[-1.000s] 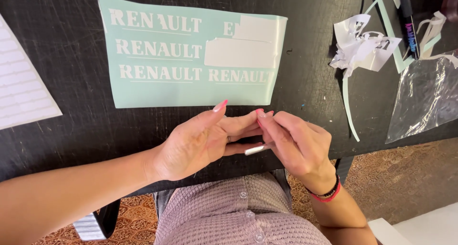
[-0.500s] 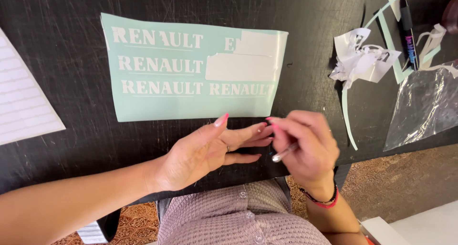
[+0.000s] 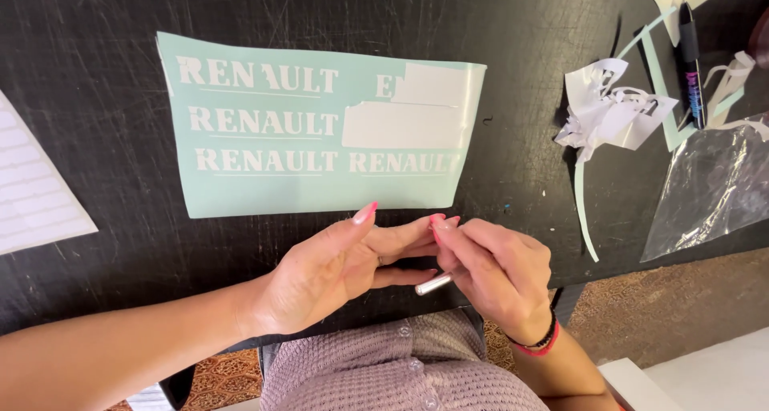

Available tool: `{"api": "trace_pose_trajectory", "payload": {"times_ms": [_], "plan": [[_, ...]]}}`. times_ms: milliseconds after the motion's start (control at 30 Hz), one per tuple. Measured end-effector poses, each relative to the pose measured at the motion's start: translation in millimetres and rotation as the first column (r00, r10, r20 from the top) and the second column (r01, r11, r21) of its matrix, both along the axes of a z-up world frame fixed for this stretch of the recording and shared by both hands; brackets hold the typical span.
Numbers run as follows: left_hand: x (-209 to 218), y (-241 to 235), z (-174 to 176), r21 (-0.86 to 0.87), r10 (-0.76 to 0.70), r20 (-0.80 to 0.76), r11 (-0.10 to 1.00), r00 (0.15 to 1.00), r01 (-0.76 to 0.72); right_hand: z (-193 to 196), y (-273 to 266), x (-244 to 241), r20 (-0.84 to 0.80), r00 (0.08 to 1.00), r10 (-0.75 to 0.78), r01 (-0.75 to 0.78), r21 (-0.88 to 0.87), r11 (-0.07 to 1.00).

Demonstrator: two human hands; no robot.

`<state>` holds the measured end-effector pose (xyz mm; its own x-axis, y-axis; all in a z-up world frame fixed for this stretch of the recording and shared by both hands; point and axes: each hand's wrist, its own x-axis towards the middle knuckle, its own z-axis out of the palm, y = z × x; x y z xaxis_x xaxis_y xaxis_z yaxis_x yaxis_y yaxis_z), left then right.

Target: Weeding excess vinyl from a decal sheet using a craft knife weeding tool

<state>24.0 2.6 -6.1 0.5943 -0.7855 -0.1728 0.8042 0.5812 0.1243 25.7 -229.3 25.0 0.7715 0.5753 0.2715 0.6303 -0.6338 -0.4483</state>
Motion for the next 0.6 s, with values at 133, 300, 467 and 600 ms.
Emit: {"api": "trace_pose_trajectory", "payload": {"times_ms": [133, 300, 467, 600], "plan": [[-1.0, -0.3, 0.8, 0.001, -0.006, -0.011, 1.0, 1.0, 0.006, -2.7, -0.4, -1.8, -0.001, 1.0, -0.019, 0.019, 0.0, 1.0], [1.9, 0.6, 3.5, 0.007, -0.006, -0.005, 1.0, 1.0, 0.006, -3.4, 0.7, 1.5, -0.002, 1.0, -0.008, 0.008, 0.002, 1.0], [1.2, 0.8, 3.3, 0.01, 0.01, 0.002, 1.0, 1.0, -0.01, 0.4, -3.5, 6.3, -0.071, 0.996, 0.05, -0.049, 0.005, 0.999], [0.9, -0.1, 2.8, 0.018, 0.005, 0.007, 1.0, 1.0, -0.005, 0.7, -4.2, 7.7, 0.018, 0.998, 0.068, -0.065, -0.103, 0.993]]}}
